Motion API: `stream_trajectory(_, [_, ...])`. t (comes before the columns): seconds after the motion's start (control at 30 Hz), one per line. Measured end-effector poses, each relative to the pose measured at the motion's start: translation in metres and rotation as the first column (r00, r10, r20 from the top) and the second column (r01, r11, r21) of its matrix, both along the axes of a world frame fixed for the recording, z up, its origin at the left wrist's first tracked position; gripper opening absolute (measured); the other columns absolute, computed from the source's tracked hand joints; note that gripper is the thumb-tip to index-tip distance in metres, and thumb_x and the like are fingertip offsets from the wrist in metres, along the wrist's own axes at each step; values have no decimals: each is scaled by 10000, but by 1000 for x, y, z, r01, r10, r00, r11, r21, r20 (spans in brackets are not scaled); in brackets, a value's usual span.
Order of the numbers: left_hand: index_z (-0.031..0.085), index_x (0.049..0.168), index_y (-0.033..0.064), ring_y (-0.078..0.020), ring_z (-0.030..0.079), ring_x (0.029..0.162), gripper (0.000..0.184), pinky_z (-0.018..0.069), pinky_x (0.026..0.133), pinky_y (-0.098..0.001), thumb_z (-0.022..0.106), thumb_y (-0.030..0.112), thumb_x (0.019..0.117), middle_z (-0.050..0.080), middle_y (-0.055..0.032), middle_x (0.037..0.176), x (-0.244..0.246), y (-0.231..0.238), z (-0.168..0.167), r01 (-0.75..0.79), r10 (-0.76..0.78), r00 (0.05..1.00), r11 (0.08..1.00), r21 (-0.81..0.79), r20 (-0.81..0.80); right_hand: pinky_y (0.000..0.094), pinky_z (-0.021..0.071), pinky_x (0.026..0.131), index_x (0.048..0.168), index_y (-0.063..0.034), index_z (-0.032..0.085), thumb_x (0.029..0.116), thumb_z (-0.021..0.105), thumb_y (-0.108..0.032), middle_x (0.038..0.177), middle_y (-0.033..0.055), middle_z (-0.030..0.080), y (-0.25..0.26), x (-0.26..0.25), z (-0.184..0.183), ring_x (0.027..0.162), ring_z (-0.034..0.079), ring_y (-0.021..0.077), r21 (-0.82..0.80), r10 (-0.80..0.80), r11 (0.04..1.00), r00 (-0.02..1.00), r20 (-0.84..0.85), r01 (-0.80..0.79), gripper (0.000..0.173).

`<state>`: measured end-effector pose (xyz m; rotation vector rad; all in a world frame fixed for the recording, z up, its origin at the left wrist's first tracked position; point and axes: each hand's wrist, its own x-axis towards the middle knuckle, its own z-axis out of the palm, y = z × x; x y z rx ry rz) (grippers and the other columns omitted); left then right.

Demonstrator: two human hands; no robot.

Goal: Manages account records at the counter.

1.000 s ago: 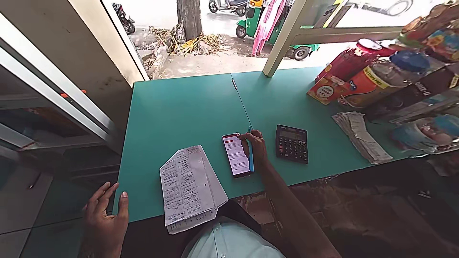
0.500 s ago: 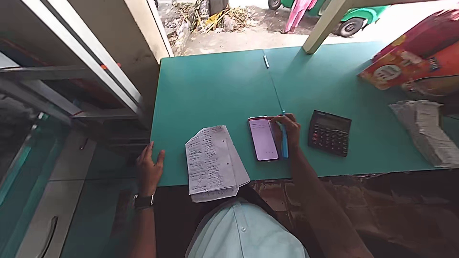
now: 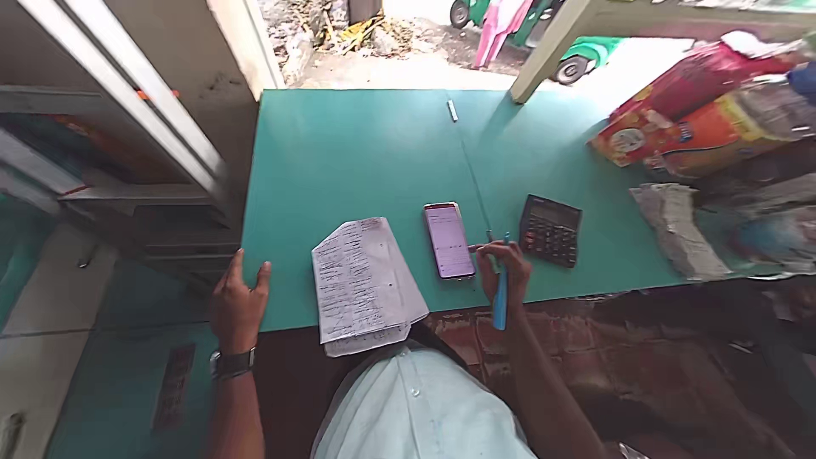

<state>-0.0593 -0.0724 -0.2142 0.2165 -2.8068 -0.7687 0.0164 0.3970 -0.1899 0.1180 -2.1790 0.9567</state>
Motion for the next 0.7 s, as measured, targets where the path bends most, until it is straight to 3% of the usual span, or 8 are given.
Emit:
stream_trajectory(0.13, [480,1509,75,-446,549,1316,712,403,1083,-633,482,577,1004,558,-243,1443,1,1,-4,16,-17,1000,1000,15,10,280,515,878,872,-103,732,909,580,-103,938,28,780,3,1,-9,927,683,139,57,-93,994,996,-4,94,156])
stream_trajectory(0.27, [461,1523,86,-433,532,1339,715,393,1099,-619,467,581,1006,539,-237,1465,2,-1,-4,17,-17,1000,1000,7,18,280,511,841,791,-94,739,864,576,-68,831,22,758,1,-1,-9,869,670,153,74,-197,978,980,17,195,181])
stream_trajectory(0.37, [461,1521,78,-468,561,1292,726,411,1054,-651,450,589,1005,561,-264,1427,4,1,0,11,-12,1000,1000,5,26,298,490,850,766,-105,742,856,572,-78,788,11,742,2,-1,-10,856,654,156,104,-204,974,979,20,201,194])
stream_trajectory(0.7, [483,1510,102,-440,585,1275,723,432,1035,-639,443,610,997,577,-239,1421,5,1,-1,-3,3,1000,1000,-15,19,355,467,901,786,-124,772,859,559,-84,818,7,759,-1,0,-9,904,666,195,195,-175,968,982,68,159,229])
